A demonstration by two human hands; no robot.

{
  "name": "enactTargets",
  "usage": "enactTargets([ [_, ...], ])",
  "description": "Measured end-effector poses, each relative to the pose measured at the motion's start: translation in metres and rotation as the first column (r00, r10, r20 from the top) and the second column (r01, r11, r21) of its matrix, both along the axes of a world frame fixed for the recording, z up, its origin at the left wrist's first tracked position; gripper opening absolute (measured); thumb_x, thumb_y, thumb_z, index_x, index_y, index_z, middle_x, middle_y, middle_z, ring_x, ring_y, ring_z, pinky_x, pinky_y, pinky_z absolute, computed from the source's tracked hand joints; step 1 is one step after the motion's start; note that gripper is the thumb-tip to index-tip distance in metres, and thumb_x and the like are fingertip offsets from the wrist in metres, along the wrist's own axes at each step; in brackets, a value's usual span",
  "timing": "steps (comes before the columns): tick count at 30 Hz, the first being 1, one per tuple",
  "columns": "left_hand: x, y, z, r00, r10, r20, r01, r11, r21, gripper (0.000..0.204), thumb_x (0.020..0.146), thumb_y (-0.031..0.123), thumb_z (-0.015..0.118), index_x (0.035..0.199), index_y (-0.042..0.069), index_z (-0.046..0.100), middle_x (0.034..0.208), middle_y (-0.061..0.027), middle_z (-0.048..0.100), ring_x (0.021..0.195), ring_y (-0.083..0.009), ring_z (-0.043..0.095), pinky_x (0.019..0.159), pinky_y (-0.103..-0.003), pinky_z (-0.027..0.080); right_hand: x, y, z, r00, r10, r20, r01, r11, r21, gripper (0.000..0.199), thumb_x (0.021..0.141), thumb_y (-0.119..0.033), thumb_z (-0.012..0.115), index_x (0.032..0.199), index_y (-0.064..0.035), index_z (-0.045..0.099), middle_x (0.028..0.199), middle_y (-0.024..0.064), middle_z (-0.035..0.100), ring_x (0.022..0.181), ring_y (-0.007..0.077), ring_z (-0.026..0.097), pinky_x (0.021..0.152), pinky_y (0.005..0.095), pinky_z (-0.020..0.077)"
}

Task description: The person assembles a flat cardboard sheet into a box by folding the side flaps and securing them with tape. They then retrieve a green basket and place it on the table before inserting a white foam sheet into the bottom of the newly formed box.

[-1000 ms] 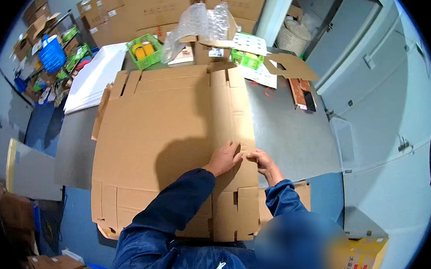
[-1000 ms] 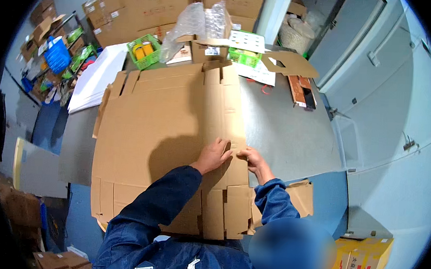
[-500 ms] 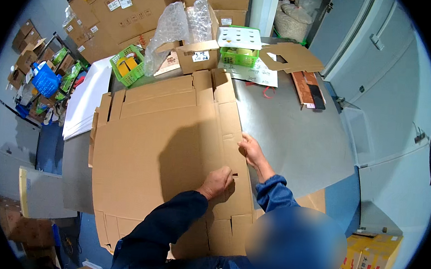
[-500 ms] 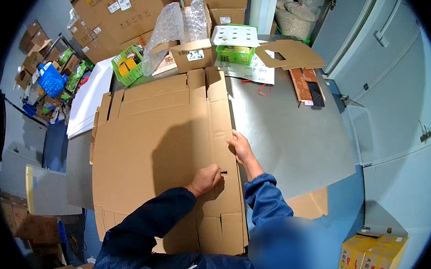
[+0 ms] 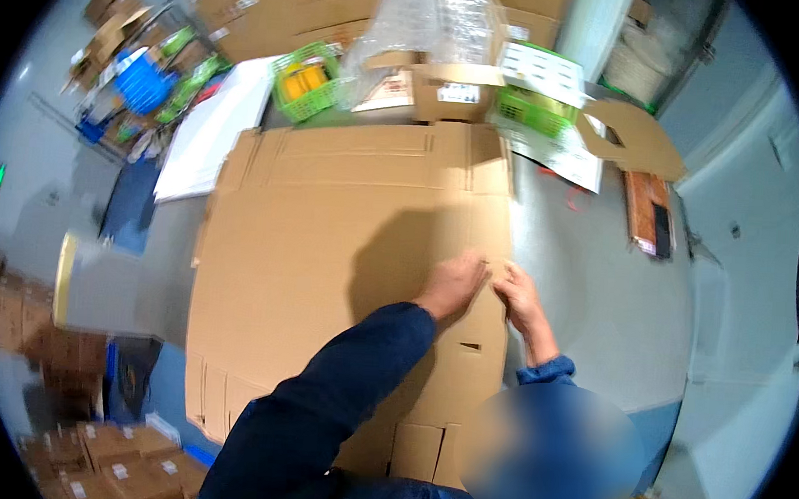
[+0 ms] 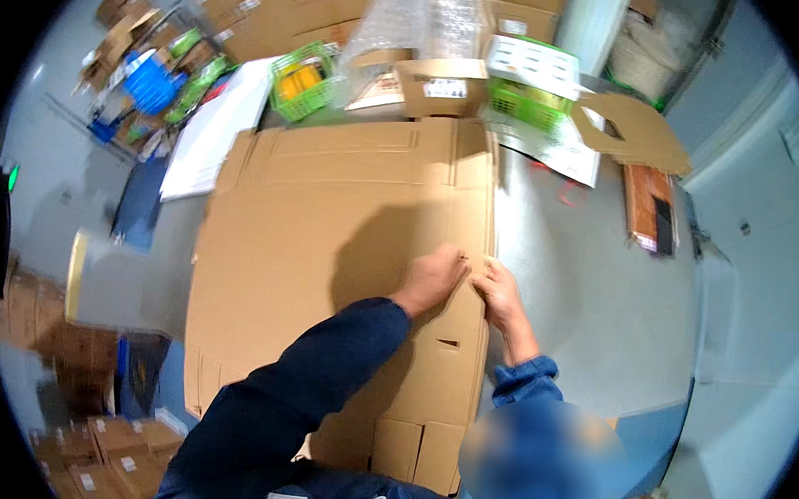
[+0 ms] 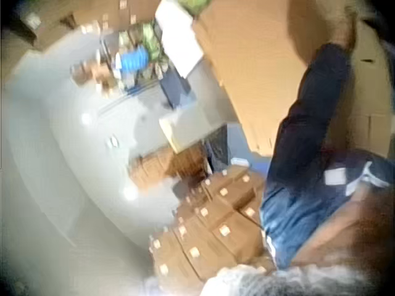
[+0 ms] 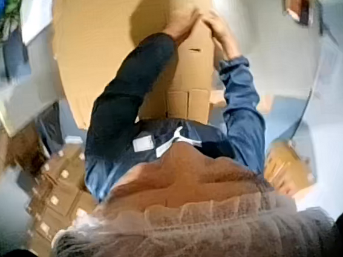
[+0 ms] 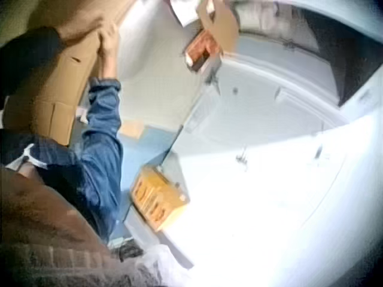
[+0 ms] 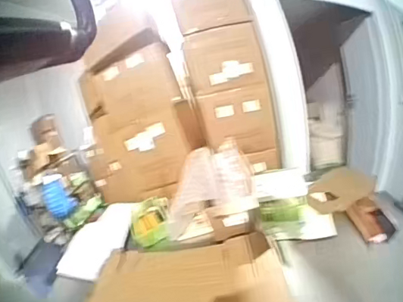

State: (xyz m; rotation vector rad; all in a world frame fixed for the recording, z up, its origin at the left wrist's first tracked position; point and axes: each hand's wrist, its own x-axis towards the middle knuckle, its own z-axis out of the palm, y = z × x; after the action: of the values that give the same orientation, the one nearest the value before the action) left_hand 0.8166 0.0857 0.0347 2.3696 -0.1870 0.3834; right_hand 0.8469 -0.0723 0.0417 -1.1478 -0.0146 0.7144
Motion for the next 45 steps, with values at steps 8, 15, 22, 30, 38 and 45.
enactTargets([
  [8,0.026,0.041,-0.041,0.933,0.359,-0.010,-0.328,0.840,-0.431,0.019,0.091,0.019,0.043,0.081,0.003,0.045,0.070,-0.0149,0.051,0.062,-0.0291,0.053,0.055,-0.039,0.044,-0.003,0.012,-0.021,0.985,-0.089,0.150,0.090,0.996,-0.005,0.036,0.080,0.004,0.045,0.116,0.0037,0.046,0.105,0.0119,0.059,0.088,0.0173,0.060,0.077,0.0291,0.0491],
  [15,-0.120,0.213,0.033,0.939,0.012,-0.344,-0.343,-0.056,-0.938,0.015,0.094,0.015,0.042,0.098,0.004,0.051,0.082,-0.0060,0.056,0.073,-0.0171,0.056,0.058,-0.028,0.047,0.008,-0.019,-0.039,0.966,-0.103,0.238,0.172,0.941,-0.292,0.041,0.078,0.004,0.047,0.118,0.0022,0.045,0.108,0.0096,0.057,0.087,0.0158,0.056,0.078,0.0278,0.0454],
  [22,-0.298,0.490,-0.009,0.435,0.900,-0.007,-0.895,0.433,0.111,0.023,0.079,0.006,0.048,0.096,0.004,0.064,0.086,-0.0197,0.062,0.079,-0.0352,0.059,0.072,-0.038,0.047,-0.051,0.073,0.023,0.820,0.044,0.571,0.243,0.876,-0.417,0.032,0.080,0.002,0.048,0.112,-0.0006,0.052,0.104,0.0068,0.056,0.095,0.0176,0.052,0.086,0.0303,0.0417],
  [30,-0.312,0.503,0.009,0.579,0.698,-0.421,-0.717,0.682,0.143,0.029,0.077,0.026,0.056,0.092,0.001,0.064,0.086,-0.0193,0.064,0.079,-0.0336,0.062,0.073,-0.039,0.048,-0.217,0.285,0.010,0.617,0.627,0.475,-0.302,0.746,-0.593,0.027,0.079,-0.004,0.056,0.105,-0.0045,0.058,0.100,0.0079,0.059,0.094,0.0213,0.055,0.085,0.0302,0.0431],
  [38,-0.303,0.519,0.059,0.757,-0.047,-0.651,-0.563,0.459,-0.688,0.047,0.074,0.024,0.071,0.111,0.002,0.055,0.100,-0.0074,0.061,0.086,-0.0188,0.061,0.077,-0.031,0.048,-0.230,0.353,0.005,0.570,0.666,0.481,-0.445,0.743,-0.501,0.034,0.079,-0.007,0.057,0.113,-0.0068,0.053,0.100,0.0078,0.057,0.093,0.0193,0.052,0.084,0.0307,0.0426],
  [45,-0.304,0.488,0.057,0.731,-0.136,-0.669,-0.592,0.361,-0.720,0.037,0.077,0.019,0.069,0.106,0.001,0.054,0.098,-0.0064,0.061,0.087,-0.0151,0.058,0.077,-0.029,0.048,-0.216,0.452,0.030,0.578,0.573,0.581,-0.339,0.816,-0.468,0.035,0.083,-0.015,0.058,0.114,-0.0030,0.048,0.097,0.0091,0.057,0.095,0.0208,0.054,0.080,0.0321,0.0448],
])
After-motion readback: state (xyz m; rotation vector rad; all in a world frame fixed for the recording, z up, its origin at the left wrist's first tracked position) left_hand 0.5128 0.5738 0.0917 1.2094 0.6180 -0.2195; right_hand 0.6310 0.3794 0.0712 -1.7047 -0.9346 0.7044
